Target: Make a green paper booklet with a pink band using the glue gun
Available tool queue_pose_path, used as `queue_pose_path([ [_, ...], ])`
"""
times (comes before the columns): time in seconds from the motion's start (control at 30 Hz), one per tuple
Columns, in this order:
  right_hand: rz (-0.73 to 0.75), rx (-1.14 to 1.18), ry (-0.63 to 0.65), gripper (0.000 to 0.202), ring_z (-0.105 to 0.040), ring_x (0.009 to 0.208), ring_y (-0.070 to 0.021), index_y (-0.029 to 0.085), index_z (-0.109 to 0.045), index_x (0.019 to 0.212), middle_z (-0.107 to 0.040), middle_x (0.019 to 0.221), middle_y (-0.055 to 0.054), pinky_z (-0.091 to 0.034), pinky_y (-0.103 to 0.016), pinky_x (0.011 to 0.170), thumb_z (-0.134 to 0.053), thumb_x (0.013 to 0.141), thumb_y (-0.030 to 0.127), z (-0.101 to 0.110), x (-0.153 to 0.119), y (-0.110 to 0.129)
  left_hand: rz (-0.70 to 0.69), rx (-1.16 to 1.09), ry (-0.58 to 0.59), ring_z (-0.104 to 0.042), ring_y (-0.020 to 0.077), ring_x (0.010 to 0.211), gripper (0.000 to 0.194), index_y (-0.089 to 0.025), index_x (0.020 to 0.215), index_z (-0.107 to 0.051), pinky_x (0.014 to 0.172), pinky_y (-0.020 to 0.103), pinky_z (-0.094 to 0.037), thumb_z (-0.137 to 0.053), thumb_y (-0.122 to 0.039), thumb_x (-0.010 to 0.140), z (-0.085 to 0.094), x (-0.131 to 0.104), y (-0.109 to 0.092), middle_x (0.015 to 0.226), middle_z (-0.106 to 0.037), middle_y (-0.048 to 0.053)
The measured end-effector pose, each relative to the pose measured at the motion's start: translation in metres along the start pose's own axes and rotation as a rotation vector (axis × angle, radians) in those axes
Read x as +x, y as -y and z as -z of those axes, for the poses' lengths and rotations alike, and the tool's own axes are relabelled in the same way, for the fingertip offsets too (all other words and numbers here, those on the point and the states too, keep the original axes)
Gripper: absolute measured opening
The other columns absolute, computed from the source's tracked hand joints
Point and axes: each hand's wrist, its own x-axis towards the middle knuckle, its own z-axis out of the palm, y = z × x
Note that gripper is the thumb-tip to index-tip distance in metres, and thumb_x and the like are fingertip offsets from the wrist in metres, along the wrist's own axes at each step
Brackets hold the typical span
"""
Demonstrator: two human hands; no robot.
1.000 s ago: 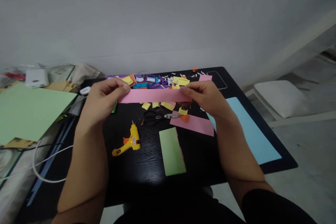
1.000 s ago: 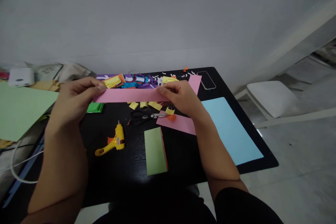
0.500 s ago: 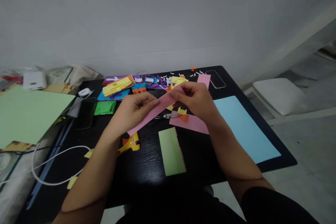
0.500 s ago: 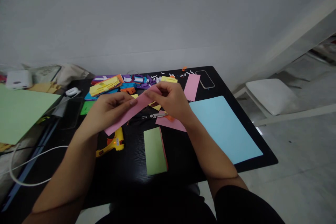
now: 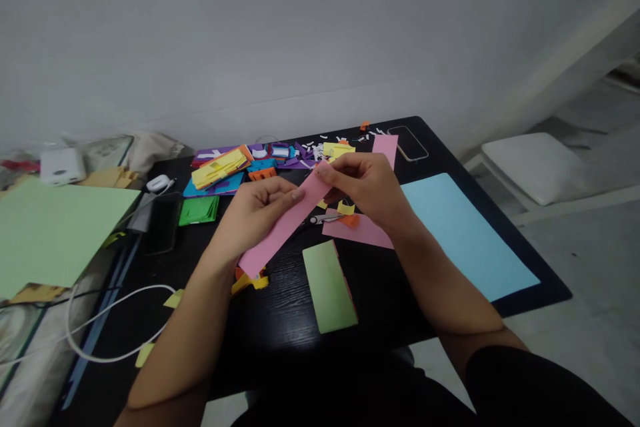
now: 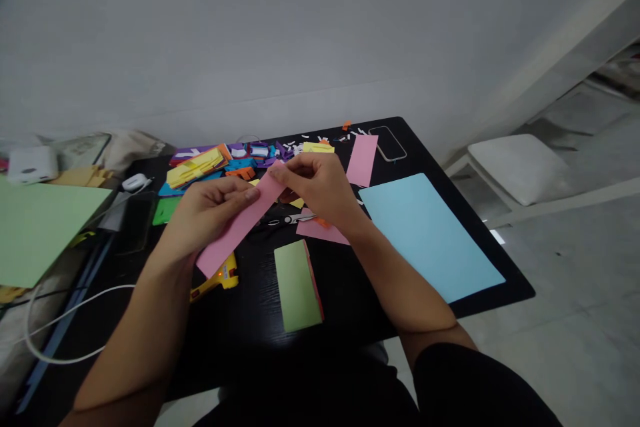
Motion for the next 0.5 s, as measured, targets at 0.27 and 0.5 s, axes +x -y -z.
queue_pose_path([
  [0.27,-0.04,-0.048,0.028,0.043,-0.073,0.06,-0.0143,0.015,-0.077,0.08,-0.076,0.07,-0.004,-0.063,-0.025,0.058,-0.087,0.078,0.057,0.0021,-0.0012,0.0044,0.045,-0.043,0.045,-0.038,0.0064,0.047,0.032,-0.018,0.08,-0.069,0.044,0.021,-0.023,-0.073,-0.047,0.094,-0.0008,0.0011,0.0016,0.062,-0.057,-0.003],
  [0.5,-0.027,-0.059,0.038,0.043,-0.071,0.066,-0.0151,0.017,-0.074,0.078,-0.074,0.074,-0.004,-0.062,-0.027,0.062,-0.087,0.078,0.058,0.0013,0.0006,0.0018,0.058,-0.034,0.047,-0.034,0.0071,0.044,0.033,-0.018,0.08,-0.069,0.042,0.023,-0.021,-0.072,-0.048,0.093,-0.0013,-0.0002,-0.0021,0.059,-0.057,-0.003],
])
